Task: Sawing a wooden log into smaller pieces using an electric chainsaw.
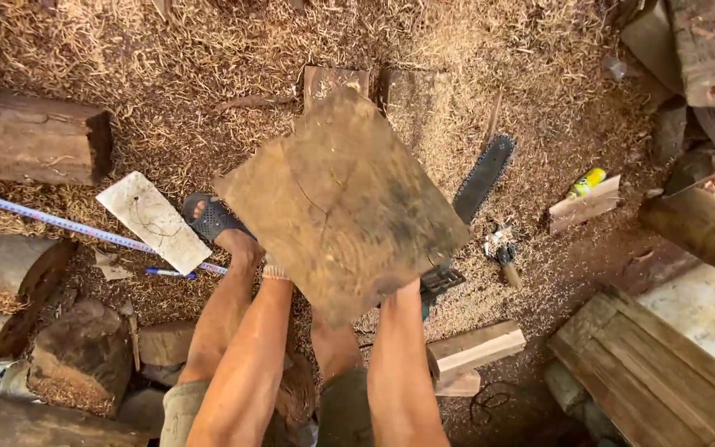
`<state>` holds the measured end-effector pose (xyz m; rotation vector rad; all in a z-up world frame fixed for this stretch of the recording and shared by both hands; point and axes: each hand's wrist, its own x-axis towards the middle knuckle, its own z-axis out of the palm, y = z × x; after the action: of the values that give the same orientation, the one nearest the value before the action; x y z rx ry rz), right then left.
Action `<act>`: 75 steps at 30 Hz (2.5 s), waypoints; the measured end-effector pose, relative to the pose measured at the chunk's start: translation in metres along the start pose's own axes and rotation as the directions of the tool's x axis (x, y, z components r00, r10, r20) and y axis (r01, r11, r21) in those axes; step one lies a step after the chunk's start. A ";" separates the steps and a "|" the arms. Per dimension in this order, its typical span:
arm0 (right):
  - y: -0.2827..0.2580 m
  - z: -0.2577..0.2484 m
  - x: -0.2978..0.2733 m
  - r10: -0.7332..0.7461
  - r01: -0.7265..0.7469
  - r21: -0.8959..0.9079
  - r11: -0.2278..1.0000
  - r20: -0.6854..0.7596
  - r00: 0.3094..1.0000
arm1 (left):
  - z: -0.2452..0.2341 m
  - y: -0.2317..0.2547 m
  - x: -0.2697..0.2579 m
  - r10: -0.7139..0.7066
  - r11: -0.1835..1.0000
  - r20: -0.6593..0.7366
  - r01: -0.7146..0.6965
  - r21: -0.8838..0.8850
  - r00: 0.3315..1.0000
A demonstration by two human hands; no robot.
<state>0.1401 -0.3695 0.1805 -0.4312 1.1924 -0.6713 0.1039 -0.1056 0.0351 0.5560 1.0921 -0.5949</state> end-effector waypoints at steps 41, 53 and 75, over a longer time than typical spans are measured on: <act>0.045 -0.141 0.068 0.044 -0.313 -0.950 0.004 -0.312 0.949 | 0.114 -0.014 0.011 0.176 0.416 -0.080 0.000 0.910 0.981; 0.084 -0.112 0.284 0.003 0.019 -0.963 0.268 0.021 1.000 | 0.118 -0.074 0.245 0.169 0.251 0.099 -0.140 0.958 0.981; 0.093 -0.363 -0.160 0.264 -0.705 -0.710 -0.002 -0.680 0.684 | 0.218 -0.033 0.023 -0.155 -0.972 0.161 -0.180 0.154 0.975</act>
<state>-0.2144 -0.1791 0.1158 -0.8779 1.9368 0.8996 0.2296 -0.2808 0.0881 2.7544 -1.0762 -1.6667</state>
